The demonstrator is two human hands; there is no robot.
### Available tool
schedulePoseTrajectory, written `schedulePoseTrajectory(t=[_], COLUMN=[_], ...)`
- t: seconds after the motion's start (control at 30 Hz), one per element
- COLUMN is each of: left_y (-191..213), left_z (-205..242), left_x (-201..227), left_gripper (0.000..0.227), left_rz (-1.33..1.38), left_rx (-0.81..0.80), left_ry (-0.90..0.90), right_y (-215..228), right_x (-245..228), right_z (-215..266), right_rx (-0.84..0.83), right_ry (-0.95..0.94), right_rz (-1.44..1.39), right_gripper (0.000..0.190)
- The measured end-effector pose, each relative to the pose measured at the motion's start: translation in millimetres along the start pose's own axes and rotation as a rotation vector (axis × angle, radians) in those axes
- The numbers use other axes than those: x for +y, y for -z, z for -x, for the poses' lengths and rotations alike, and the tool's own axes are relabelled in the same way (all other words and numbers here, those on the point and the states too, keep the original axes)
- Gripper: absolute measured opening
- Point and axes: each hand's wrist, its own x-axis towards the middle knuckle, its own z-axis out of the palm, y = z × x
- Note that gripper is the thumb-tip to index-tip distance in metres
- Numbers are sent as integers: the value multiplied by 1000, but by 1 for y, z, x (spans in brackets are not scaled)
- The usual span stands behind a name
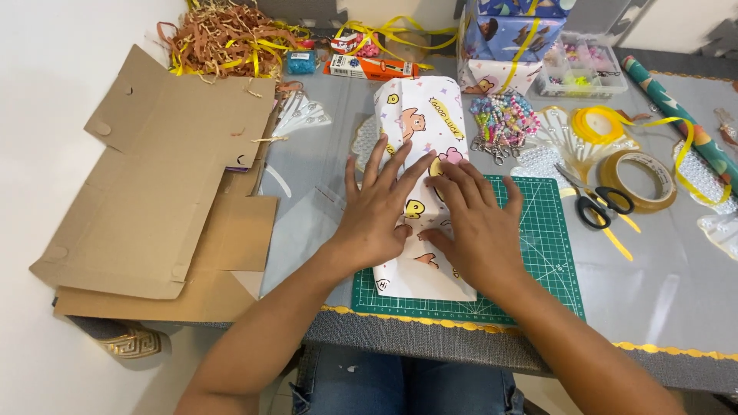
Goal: A person wraps a small cardboard box with decorative paper using scissors and tape on a cutting mat.
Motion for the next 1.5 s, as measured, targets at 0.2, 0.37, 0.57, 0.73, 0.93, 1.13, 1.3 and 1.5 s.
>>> schedulePoseTrajectory(t=[0.2, 0.37, 0.57, 0.73, 0.93, 1.13, 1.3, 1.5], left_y=[-4, -5, -8, -10, -11, -9, 6, 10], left_z=[2, 3, 5, 6, 3, 5, 21, 95], left_x=[7, 17, 20, 13, 5, 9, 18, 15], left_gripper=[148, 151, 148, 157, 166, 176, 180, 126], left_rz=[-127, -234, -238, -249, -222, -256, -327, -233], left_rx=[51, 75, 95, 110, 117, 136, 178, 242], left_ry=[53, 60, 58, 94, 137, 151, 147, 219], right_y=[2, 30, 8, 18, 3, -21, -20, -18], right_x=[2, 1, -4, 3, 2, 9, 0, -5], right_z=[-1, -6, -1, -3, -1, 0, 1, 0], right_rx=[-47, -208, -126, -132, -50, 149, 216, 190], right_ry=[5, -34, -28, -22, 8, 130, 174, 161], right_rz=[59, -192, 69, -57, 120, 159, 253, 284], right_gripper=[84, 101, 96, 90, 90, 86, 72, 76])
